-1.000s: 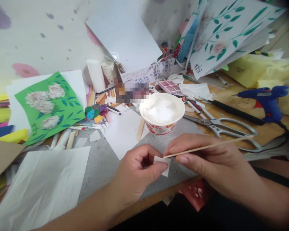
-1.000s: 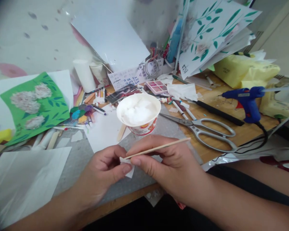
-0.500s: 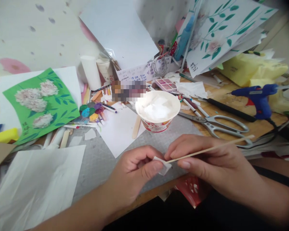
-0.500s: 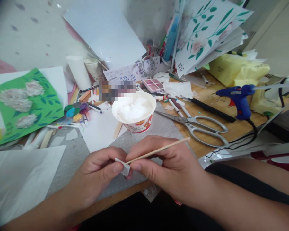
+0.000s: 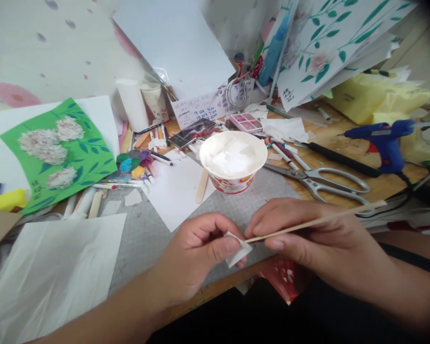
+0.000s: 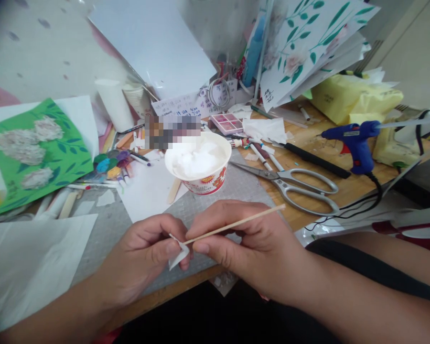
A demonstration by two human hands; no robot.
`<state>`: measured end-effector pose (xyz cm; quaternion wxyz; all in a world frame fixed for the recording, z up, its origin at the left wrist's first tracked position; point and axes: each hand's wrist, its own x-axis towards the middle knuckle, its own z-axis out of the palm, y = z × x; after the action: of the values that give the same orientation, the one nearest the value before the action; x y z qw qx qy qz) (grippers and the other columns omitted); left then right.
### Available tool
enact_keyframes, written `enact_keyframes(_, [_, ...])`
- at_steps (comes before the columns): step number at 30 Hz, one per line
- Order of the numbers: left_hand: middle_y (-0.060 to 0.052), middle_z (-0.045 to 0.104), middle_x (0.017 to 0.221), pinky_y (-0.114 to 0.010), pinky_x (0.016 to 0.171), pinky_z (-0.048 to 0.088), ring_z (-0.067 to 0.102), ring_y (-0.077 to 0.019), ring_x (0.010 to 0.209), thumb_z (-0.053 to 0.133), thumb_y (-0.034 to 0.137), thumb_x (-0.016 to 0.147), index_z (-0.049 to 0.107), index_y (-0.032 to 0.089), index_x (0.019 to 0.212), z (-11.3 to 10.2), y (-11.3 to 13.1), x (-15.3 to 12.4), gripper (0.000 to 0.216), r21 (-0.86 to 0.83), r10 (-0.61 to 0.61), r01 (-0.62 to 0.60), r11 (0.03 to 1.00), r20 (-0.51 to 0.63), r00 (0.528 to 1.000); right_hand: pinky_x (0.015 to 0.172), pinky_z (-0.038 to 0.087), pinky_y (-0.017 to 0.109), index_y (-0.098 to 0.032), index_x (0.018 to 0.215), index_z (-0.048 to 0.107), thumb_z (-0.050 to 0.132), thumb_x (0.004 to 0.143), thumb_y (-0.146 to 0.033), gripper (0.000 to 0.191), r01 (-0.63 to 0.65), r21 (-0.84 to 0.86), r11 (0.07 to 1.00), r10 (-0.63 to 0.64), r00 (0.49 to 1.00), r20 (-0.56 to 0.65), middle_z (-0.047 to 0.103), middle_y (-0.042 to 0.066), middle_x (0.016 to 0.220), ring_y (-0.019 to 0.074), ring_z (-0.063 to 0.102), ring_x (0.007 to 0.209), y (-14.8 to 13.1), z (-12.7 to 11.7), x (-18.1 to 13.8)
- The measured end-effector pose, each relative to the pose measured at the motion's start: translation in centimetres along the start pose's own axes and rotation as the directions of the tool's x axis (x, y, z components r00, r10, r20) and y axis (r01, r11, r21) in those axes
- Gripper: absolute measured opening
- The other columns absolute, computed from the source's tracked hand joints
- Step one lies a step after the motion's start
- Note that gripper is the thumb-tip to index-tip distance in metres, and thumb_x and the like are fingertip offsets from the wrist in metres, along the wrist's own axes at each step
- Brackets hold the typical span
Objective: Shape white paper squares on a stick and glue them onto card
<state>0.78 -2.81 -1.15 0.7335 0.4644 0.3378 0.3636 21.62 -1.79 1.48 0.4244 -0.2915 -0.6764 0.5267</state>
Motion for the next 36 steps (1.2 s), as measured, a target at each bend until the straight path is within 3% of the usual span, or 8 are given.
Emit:
enact_keyframes(18, [0.002,0.069,0.07,-0.022,0.067,0.045,0.06,-0.0103,0.068,0.069,0.026,0.083,0.07,0.019,0.078,0.03,0.13,0.04,0.008,-0.011,-0.006,0.006,1.0,0.008,1.0,0.043,0.05,0.014,-0.023,0.092,0.073,0.066,0.082,-0.015,0.014,-0.054,0.084,0.995,0.054,0.999,0.008,0.071,0.002,0.086,0.0057,0.062,0.048,-0.06,0.12,-0.46])
enact_keyframes(27, [0.002,0.069,0.071,-0.025,0.068,0.045,0.061,-0.0118,0.069,0.07,0.029,0.082,0.07,0.019,0.078,-0.07,0.08,0.01,0.011,0.022,-0.021,0.021,1.0,0.008,1.0,0.047,0.05,0.013,-0.018,0.091,0.071,0.065,0.084,-0.014,0.01,-0.054,0.049,0.997,0.052,0.998,0.029,0.07,0.002,0.086,0.0039,0.061,0.049,-0.13,-0.04,-0.57])
enact_keyframes(33, [0.002,0.069,0.071,-0.026,0.068,0.045,0.061,-0.0118,0.069,0.069,0.027,0.083,0.069,0.019,0.078,-0.11,0.04,0.0,0.009,0.019,-0.022,0.021,1.0,0.02,1.0,0.068,0.055,0.018,-0.016,0.089,0.07,0.065,0.083,-0.013,0.008,-0.011,-0.026,1.0,0.012,1.0,0.016,0.07,0.004,0.085,0.0111,0.069,0.074,-0.44,0.01,-0.33])
enact_keyframes(36, [0.001,0.069,0.071,-0.026,0.068,0.045,0.06,-0.012,0.069,0.07,0.027,0.082,0.07,0.019,0.078,-0.15,-0.03,-0.06,0.009,0.019,-0.03,0.03,0.999,0.017,0.999,0.065,0.055,0.018,-0.015,0.087,0.071,0.065,0.083,-0.013,0.007,0.017,-0.045,0.999,-0.016,0.999,0.029,0.071,0.005,0.085,0.0113,0.069,0.072,-0.54,-0.02,-0.17])
